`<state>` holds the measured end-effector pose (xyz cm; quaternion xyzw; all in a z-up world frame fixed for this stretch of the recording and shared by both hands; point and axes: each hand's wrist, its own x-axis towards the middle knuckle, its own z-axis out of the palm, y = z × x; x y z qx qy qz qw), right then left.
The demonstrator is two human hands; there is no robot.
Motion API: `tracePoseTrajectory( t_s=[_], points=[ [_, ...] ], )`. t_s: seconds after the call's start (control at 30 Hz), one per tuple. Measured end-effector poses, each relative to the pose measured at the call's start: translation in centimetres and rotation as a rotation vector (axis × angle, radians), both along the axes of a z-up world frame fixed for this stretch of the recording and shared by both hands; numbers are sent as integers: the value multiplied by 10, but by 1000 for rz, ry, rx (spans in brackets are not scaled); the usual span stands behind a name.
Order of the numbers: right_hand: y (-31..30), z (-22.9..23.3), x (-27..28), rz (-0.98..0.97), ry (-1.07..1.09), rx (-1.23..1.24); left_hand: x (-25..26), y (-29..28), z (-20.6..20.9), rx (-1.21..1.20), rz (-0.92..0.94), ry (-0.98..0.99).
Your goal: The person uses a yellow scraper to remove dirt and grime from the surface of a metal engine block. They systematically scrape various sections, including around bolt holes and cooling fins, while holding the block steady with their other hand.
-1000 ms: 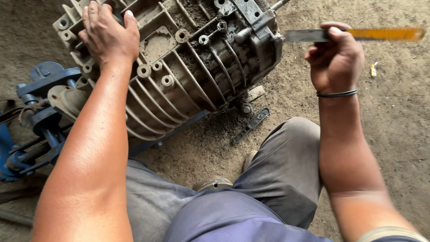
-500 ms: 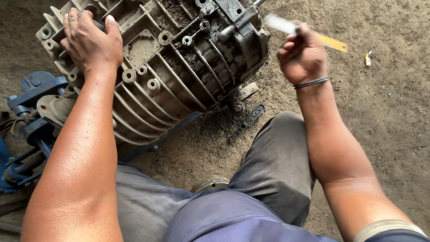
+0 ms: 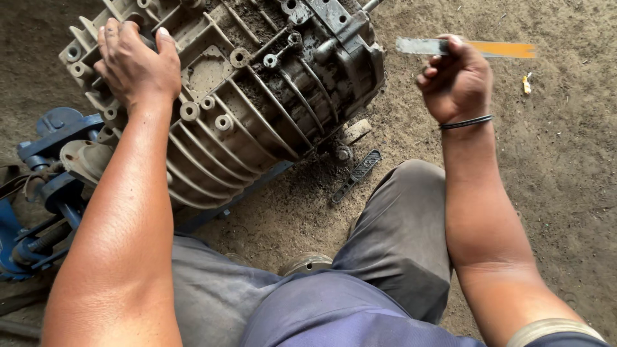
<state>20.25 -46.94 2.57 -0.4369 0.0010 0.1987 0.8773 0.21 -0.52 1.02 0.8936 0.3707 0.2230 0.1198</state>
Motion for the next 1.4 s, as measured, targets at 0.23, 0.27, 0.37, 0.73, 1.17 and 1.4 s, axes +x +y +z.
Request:
tracePoseTrajectory(
  t_s=[0.23,0.27,0.37,0.73,1.17,1.4],
  points=[
    [29,-24,4,28,263,-158,0,0,1,-14,10,3],
    [23,-31,13,6,281,-239,0,0,1,-16,8,-1],
    [-4,-46,30,-208,189,-544,1,-2,6,-30,3,-8],
    [51,88,-71,196,-826,-333,5,5,-3,-32,41,8],
    [164,71,-67,-6,-1399,-1016,2,3,0,-4,35,-29],
    [164,43,-62,60,-1028,-742,-1,0,0,19,9,-29]
  ],
)
